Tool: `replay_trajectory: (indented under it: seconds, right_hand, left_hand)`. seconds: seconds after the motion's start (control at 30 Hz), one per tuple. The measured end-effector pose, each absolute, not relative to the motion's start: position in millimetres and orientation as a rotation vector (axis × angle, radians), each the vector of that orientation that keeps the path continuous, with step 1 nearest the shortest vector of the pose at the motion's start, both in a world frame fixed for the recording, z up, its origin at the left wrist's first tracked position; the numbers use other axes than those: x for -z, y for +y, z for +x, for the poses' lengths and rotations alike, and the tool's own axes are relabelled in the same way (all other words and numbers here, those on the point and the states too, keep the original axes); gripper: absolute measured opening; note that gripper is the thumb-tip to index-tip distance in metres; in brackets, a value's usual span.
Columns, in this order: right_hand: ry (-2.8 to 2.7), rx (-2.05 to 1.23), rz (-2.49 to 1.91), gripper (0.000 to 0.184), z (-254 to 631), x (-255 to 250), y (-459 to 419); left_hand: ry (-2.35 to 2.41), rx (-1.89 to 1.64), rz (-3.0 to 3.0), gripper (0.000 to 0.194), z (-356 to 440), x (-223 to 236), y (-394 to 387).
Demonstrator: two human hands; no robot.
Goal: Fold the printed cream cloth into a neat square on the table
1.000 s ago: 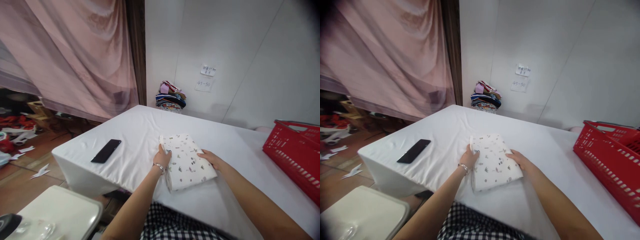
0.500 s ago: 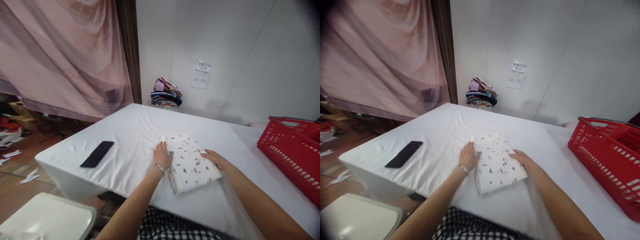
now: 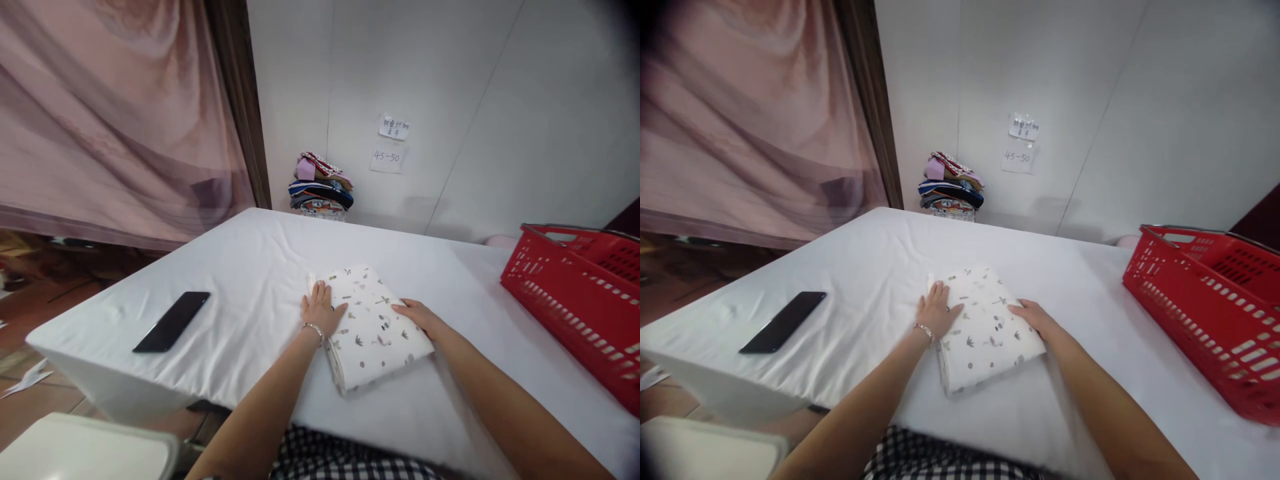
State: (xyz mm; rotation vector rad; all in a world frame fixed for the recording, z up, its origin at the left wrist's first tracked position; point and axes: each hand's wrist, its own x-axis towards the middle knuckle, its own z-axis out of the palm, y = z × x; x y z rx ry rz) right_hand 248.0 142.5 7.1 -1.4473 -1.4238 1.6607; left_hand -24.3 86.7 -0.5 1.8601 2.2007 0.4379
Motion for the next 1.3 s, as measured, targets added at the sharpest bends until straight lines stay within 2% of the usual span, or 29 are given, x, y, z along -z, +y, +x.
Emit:
replay_trajectory:
  seconds: [0.17,0.37,0.47,0.63,0.7,0.9,1.0,1.13,1.3]
  right_hand:
    - [-1.403,-1.707,-1.437,0.044,249,-7,145]
    - [-1.297,-1.957,-1.271,0.033,243,-23,151]
    - [-1.302,-1.914,-1.22,0.035,235,-27,161]
    - [-1.286,-1.736,-1.42,0.062,223,-19,184]
    - [-1.383,-1.659,-1.49,0.068,219,-19,191]
    - [-1.778,-1.065,-1.604,0.055,212,-26,211]
    - [-1.841,-0.87,-1.722,0.049,206,-26,210]
    - [-2.272,-0.371,-1.43,0.045,185,-23,173]
    - [-2.696,-0.332,-1.121,0.052,159,-11,109]
  left_hand:
    - [2.188,-0.471,1.865,0.071,-23,1,88]
    - [2.184,-0.579,1.83,0.066,-23,3,85]
    - [2.247,-0.678,1.749,0.066,-21,3,76]
    - [2.351,-0.712,1.648,0.072,-20,-6,63]
    - [2.352,-0.696,1.653,0.072,-20,-10,61]
    - [2.38,-0.656,1.714,0.067,-13,-8,61]
    - [2.367,-0.676,1.732,0.065,-11,-3,61]
    - [2.345,-0.74,1.748,0.061,-13,4,59]
    - [2.311,-0.859,1.705,0.05,-20,6,63]
